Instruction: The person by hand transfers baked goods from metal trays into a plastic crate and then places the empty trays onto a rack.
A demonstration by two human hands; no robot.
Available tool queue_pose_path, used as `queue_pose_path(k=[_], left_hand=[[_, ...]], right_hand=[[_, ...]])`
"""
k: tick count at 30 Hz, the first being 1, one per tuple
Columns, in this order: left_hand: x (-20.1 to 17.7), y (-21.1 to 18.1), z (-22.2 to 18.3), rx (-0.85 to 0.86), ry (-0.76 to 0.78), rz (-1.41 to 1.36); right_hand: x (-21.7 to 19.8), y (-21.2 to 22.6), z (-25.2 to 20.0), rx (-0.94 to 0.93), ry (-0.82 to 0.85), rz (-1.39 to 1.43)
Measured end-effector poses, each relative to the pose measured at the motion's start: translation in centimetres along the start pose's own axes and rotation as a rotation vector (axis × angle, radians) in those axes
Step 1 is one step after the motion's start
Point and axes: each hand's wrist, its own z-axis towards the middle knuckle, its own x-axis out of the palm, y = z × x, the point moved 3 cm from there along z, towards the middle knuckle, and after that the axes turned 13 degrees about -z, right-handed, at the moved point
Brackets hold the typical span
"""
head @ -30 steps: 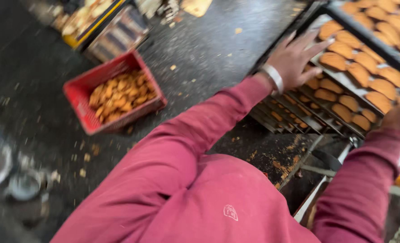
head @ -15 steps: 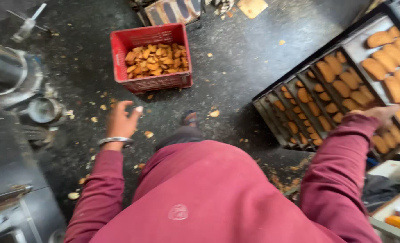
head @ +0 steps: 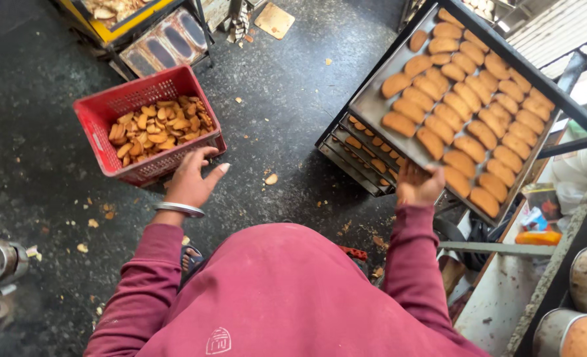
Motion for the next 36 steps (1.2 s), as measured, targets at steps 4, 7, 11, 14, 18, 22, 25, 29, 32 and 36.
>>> queue_pose_path(k=[4, 7, 11, 14, 18, 22, 25, 29, 32, 36], left_hand=[[-0.4, 1.2, 0.3, -0.085, 0.109, -0.085], [-0.9, 1.9, -1.5, -0.157, 0.251, -0.335], [-2.4, 2.7, -1.0, -0.4, 0.524, -0.795], [-5.2, 2.9, -1.1, -0.715, 0.623, -0.939], [-6.6, 4.4, -1.8, -0.908, 0.62, -0.998], [-10.1, 8.2, -2.0, -0.574, 0.289, -1.078], [-13.6, 12.0, -2.0, -0.312, -0.128, -0.618], [-16.6, 17.6, -2.4, -0.25, -0.304, -0.618], [-18.8, 24.0, -0.5, -0.327, -0.422, -0.557], [-19.9, 32.9, 0.2, -0.525, -0.518, -0.257]], right_hand=[[2.6, -2.6, -12.6, -0.027, 0.121, -0.065], [5.3, -5.1, -22.5, 0.012, 0.068, -0.049], [7.9, -9.1, -31.2, 0.097, -0.078, -0.099], [8.9, -11.8, -33.7, 0.151, -0.063, -0.145], [9.1, -17.0, -32.5, 0.265, -0.082, -0.315], [10.4, -23.3, -29.1, 0.433, 0.165, -0.274], [13.4, -27.0, -27.0, 0.501, 0.405, -0.212], [21.2, -28.6, -21.6, 0.6, 0.825, -0.065], [24.5, -25.8, -15.0, 0.705, 1.172, 0.031], [26.3, -36.4, -3.1, 0.951, 0.947, -0.557]])
